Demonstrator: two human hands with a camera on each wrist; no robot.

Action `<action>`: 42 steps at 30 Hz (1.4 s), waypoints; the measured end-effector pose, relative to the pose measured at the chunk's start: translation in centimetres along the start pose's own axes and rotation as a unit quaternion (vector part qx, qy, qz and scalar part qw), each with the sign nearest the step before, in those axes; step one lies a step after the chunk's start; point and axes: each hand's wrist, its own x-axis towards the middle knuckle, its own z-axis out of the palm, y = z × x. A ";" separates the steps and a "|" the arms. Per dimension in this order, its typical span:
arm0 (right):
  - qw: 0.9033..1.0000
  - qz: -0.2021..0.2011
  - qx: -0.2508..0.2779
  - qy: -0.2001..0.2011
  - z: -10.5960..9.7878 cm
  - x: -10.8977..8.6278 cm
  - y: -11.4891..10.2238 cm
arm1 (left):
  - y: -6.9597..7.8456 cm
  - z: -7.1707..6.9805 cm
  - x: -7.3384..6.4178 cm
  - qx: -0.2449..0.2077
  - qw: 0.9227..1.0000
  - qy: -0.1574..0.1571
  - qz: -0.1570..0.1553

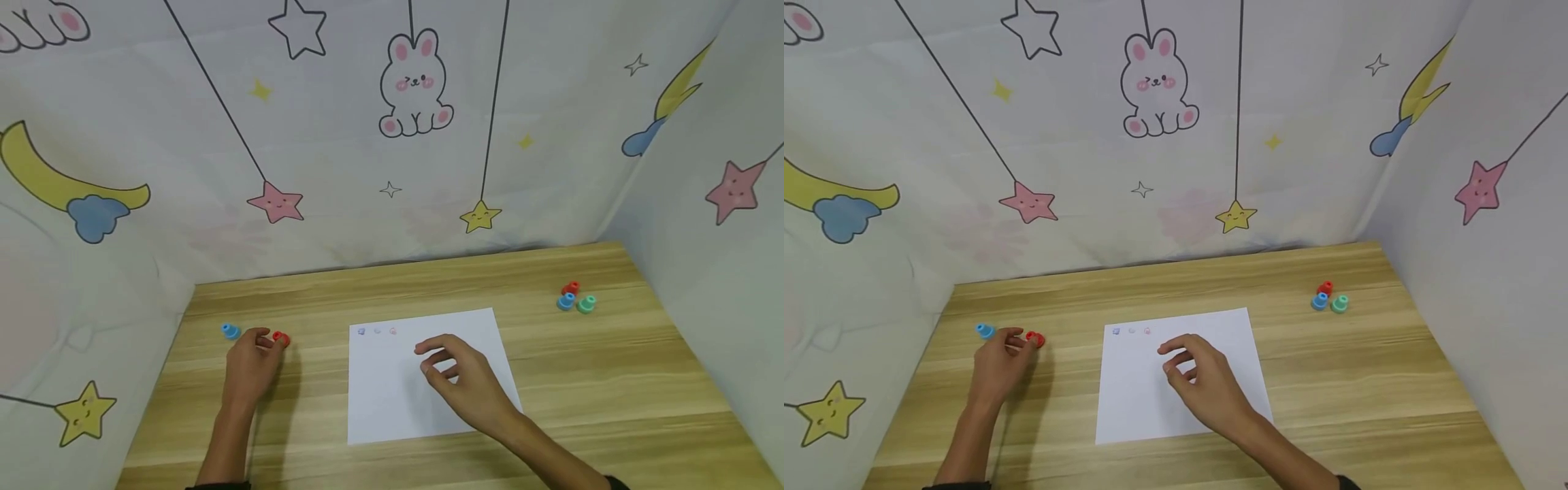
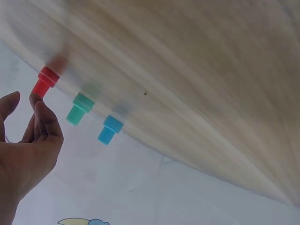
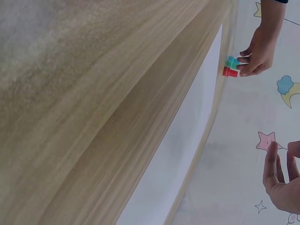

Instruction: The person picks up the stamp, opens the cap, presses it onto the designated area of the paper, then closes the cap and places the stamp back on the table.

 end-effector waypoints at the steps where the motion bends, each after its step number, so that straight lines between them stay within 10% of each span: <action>1: 1.000 0.000 -0.001 0.001 0.0 0.0 0.0 | 0.2 -0.1 -0.2 0.002 1.000 0.003 0.005; 11: 1.000 0.019 -0.013 0.008 -0.2 0.0 0.3 | 4.5 -0.4 -4.1 -0.024 0.994 0.067 0.079; 26: 1.000 0.012 -0.017 0.023 -0.3 0.3 0.3 | 10.2 1.4 -9.4 -0.128 0.965 0.109 0.200; 42: 0.999 0.011 -0.018 0.040 -1.5 0.8 0.8 | 10.7 1.9 -10.3 -0.135 0.969 0.093 0.187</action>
